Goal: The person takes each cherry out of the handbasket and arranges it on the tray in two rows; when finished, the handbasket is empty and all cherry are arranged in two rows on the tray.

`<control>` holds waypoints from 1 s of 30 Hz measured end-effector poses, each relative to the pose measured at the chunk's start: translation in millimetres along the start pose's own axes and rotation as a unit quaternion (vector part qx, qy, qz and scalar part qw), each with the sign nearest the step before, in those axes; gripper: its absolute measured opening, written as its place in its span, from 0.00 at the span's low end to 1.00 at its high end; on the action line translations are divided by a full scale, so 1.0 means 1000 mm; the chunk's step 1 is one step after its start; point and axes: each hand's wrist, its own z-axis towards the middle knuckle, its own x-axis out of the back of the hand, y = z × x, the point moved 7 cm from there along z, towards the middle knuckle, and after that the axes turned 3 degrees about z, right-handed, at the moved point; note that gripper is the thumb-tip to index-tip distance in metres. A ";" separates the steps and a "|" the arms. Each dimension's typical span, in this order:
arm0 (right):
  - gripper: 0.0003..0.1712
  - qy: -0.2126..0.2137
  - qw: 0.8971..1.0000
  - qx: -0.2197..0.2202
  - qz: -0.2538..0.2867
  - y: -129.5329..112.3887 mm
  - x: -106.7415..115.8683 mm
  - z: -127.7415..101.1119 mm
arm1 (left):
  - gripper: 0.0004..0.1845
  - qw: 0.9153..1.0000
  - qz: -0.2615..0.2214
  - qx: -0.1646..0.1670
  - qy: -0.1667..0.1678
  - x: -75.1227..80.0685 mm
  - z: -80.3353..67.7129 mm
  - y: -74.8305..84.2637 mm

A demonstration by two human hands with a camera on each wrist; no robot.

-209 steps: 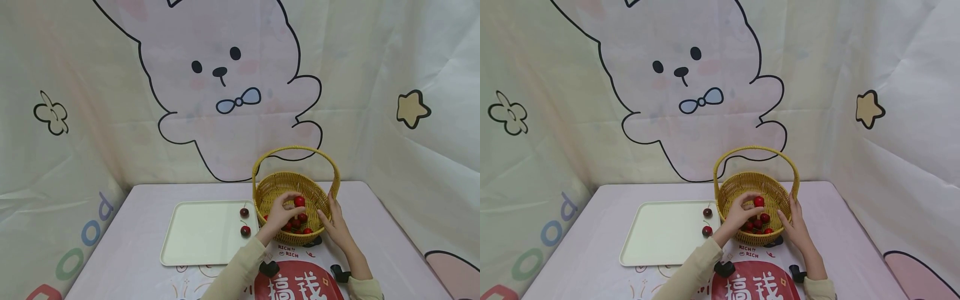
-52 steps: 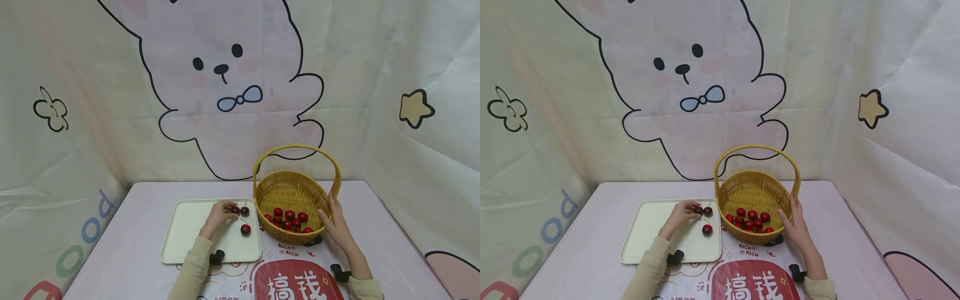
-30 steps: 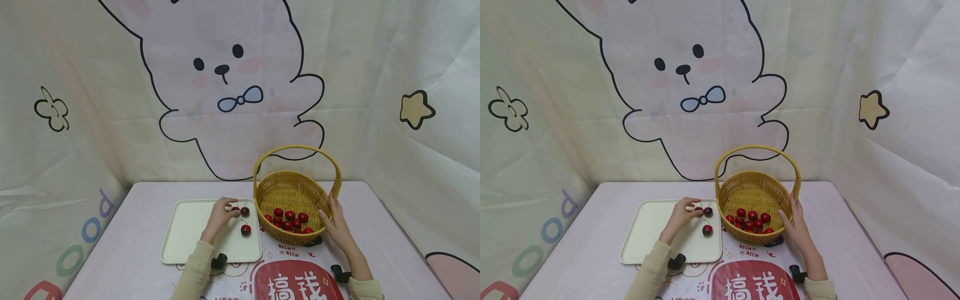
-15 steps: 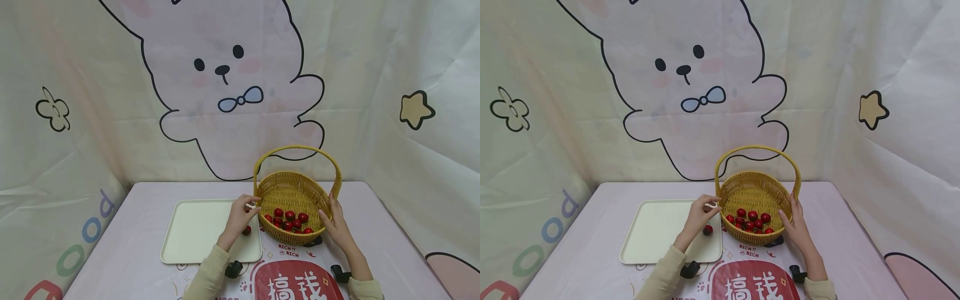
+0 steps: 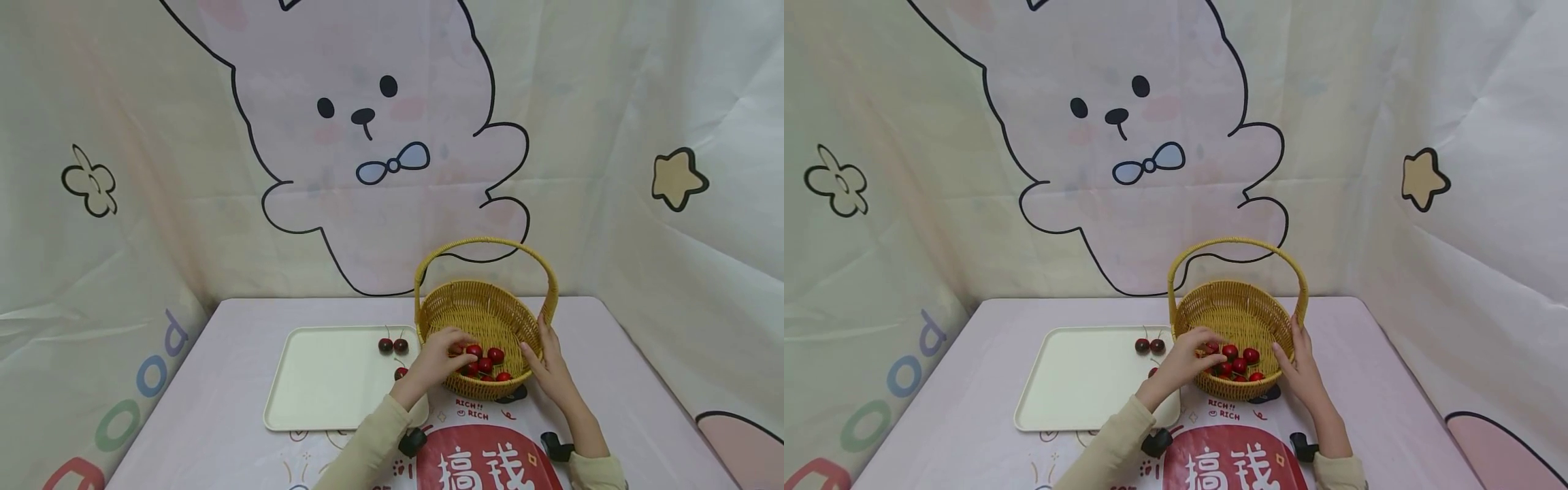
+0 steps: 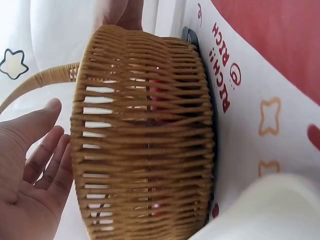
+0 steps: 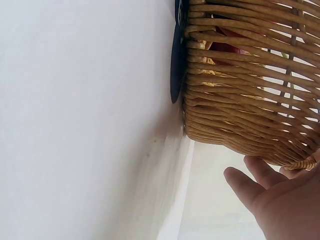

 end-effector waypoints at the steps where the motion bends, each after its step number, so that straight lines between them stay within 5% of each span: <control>1: 0.43 -0.001 1.000 -0.001 0.002 0.000 0.000 0.000 | 0.15 1.000 0.005 0.001 -0.011 -0.004 0.002 0.001; 14: 0.43 -0.001 1.000 0.004 -0.003 -0.001 0.000 0.000 | 0.17 0.987 0.009 0.022 -0.158 -0.051 0.026 0.004; 21: 0.43 -0.006 1.000 -0.001 0.000 0.004 -0.001 0.000 | 0.18 0.969 0.009 -0.018 -0.245 -0.070 0.039 0.000; 30: 0.43 -0.007 1.000 -0.002 0.006 0.003 -0.001 0.001 | 0.18 0.953 0.065 -0.011 -0.295 -0.087 0.047 -0.017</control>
